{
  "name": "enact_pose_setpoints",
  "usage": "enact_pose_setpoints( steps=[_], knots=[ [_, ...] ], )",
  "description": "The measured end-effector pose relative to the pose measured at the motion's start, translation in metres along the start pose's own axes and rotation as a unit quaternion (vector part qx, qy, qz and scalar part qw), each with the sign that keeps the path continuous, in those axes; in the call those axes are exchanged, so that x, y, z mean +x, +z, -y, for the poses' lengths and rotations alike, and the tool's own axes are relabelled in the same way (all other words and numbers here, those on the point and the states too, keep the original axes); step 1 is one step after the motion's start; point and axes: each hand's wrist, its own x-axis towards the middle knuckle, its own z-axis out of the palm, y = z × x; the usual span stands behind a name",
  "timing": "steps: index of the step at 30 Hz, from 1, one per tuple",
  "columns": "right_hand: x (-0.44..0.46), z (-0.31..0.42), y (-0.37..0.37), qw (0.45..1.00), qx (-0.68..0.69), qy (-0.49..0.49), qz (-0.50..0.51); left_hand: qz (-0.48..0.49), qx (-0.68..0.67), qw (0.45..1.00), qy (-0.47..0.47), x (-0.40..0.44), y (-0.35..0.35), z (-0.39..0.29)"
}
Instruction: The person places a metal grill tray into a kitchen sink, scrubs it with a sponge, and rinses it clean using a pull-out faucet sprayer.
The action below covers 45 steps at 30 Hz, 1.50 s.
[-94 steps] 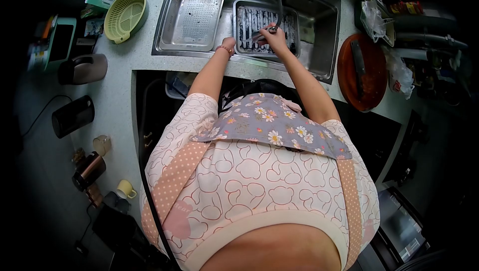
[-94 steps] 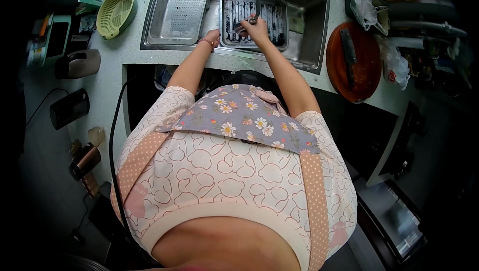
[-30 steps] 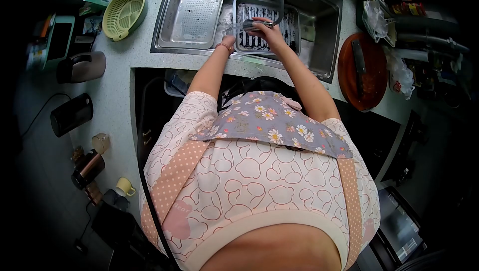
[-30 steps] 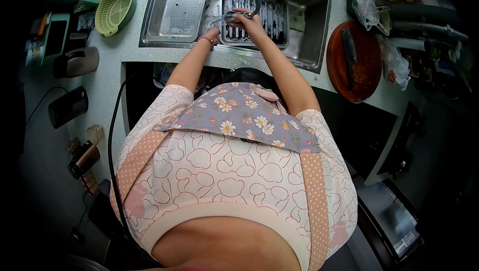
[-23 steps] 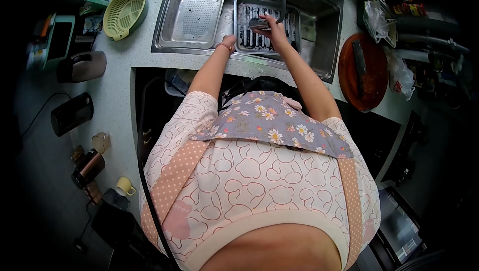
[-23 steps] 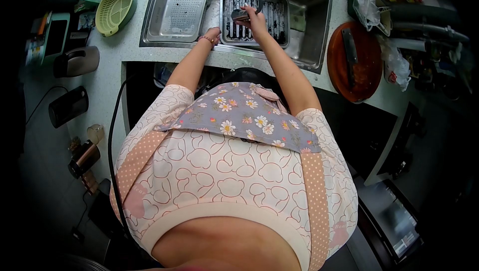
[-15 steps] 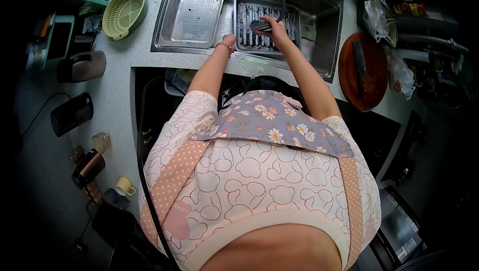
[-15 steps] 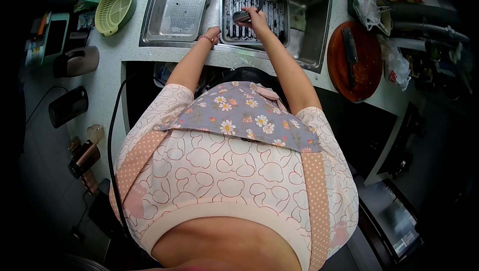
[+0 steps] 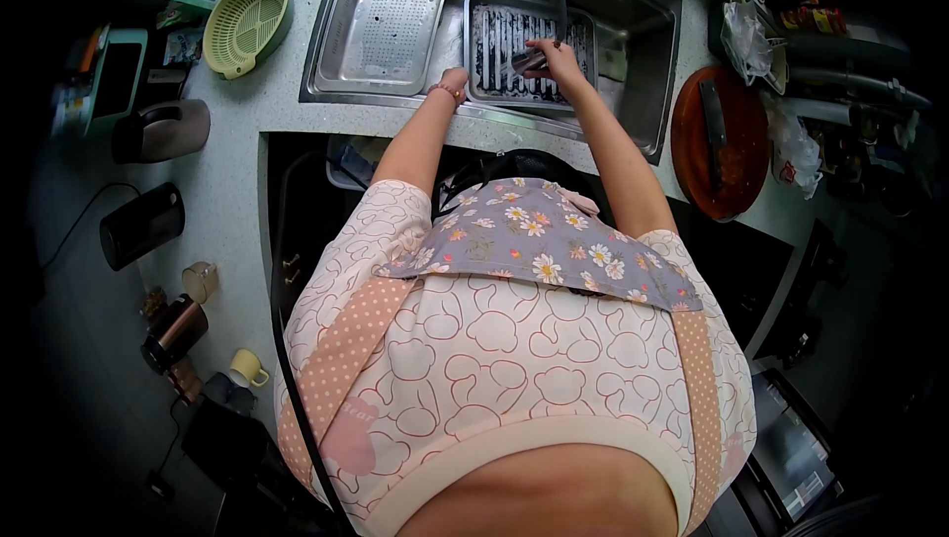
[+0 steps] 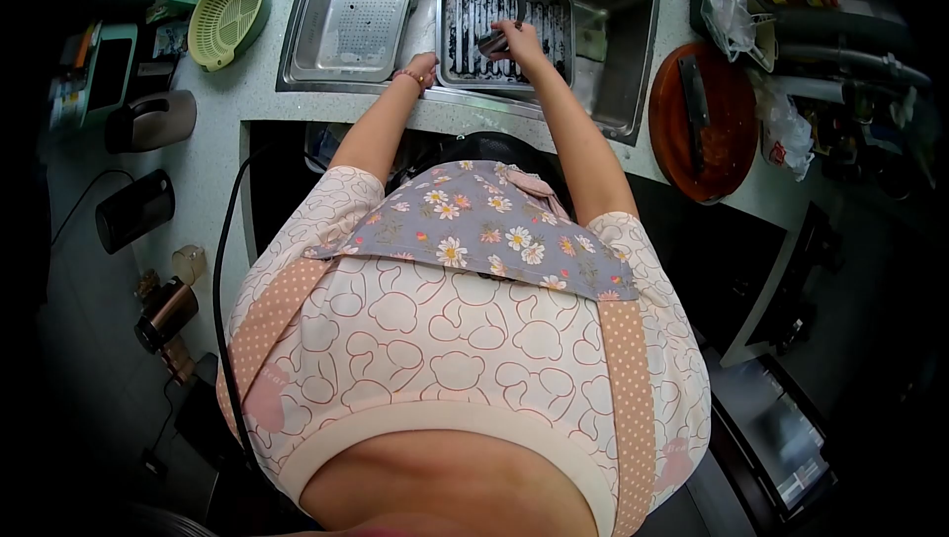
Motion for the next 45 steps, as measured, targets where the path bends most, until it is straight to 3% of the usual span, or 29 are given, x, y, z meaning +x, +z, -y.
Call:
enact_pose_setpoints(
  steps=[3, 6, 8, 10, 13, 17, 19, 22, 25, 28, 31, 34, 37, 39, 40, 43, 45],
  knots=[
    [-0.004, 0.000, 0.001, 0.999, 0.003, 0.014, 0.039, 0.031, -0.210, 0.976, -0.045, -0.017, -0.015, -0.011],
    [-0.008, -0.002, 0.007, 0.997, -0.006, 0.022, 0.069, 0.016, -0.272, 0.961, -0.034, -0.023, -0.016, -0.014],
    [-0.007, -0.005, 0.008, 0.998, -0.034, 0.016, 0.059, 0.021, -0.318, 0.944, -0.087, -0.035, -0.024, -0.025],
    [-0.006, -0.009, 0.007, 0.997, -0.061, 0.010, 0.048, 0.051, -0.402, 0.892, -0.202, -0.070, -0.052, -0.058],
    [-0.007, -0.006, 0.003, 0.994, -0.105, 0.000, 0.028, 0.064, -0.455, 0.856, -0.237, -0.067, -0.053, -0.054],
    [-0.001, -0.010, -0.018, 0.987, -0.158, -0.029, -0.001, 0.049, -0.139, 0.980, -0.136, -0.099, -0.069, -0.079],
    [-0.003, -0.007, -0.024, 0.983, -0.180, -0.038, -0.013, 0.039, 0.029, 0.996, -0.078, -0.122, -0.080, -0.094],
    [-0.007, 0.003, -0.036, 0.976, -0.214, -0.028, -0.023, 0.025, 0.059, 0.996, -0.057, -0.139, -0.086, -0.102],
    [-0.005, 0.005, -0.052, 0.970, -0.240, -0.036, -0.036, 0.034, -0.034, 0.995, -0.086, -0.030, -0.014, -0.030],
    [-0.006, 0.012, -0.064, 0.961, -0.268, -0.037, -0.054, 0.022, -0.227, 0.963, -0.146, -0.044, -0.024, -0.043],
    [-0.003, 0.015, -0.078, 0.953, -0.292, -0.042, -0.075, 0.008, -0.411, 0.890, -0.198, -0.060, -0.034, -0.058],
    [-0.005, 0.025, -0.085, 0.942, -0.321, -0.040, -0.090, 0.004, -0.445, 0.873, -0.201, -0.069, -0.038, -0.065],
    [-0.009, 0.035, -0.089, 0.929, -0.352, -0.042, -0.107, 0.031, -0.530, 0.818, -0.224, -0.069, -0.048, -0.059],
    [-0.011, 0.040, -0.095, 0.918, -0.375, -0.048, -0.118, 0.029, -0.277, 0.946, -0.166, -0.065, -0.042, -0.057],
    [-0.010, 0.042, -0.099, 0.907, -0.401, -0.028, -0.124, 0.026, -0.141, 0.981, -0.131, -0.062, -0.038, -0.054],
    [-0.011, 0.045, -0.104, 0.878, -0.443, -0.075, -0.162, 0.038, -0.046, 0.993, -0.098, -0.053, -0.034, -0.046],
    [-0.009, 0.045, -0.109, 0.885, -0.432, -0.079, -0.155, -0.018, 0.033, 0.999, 0.016, -0.050, -0.028, -0.037]
  ],
)
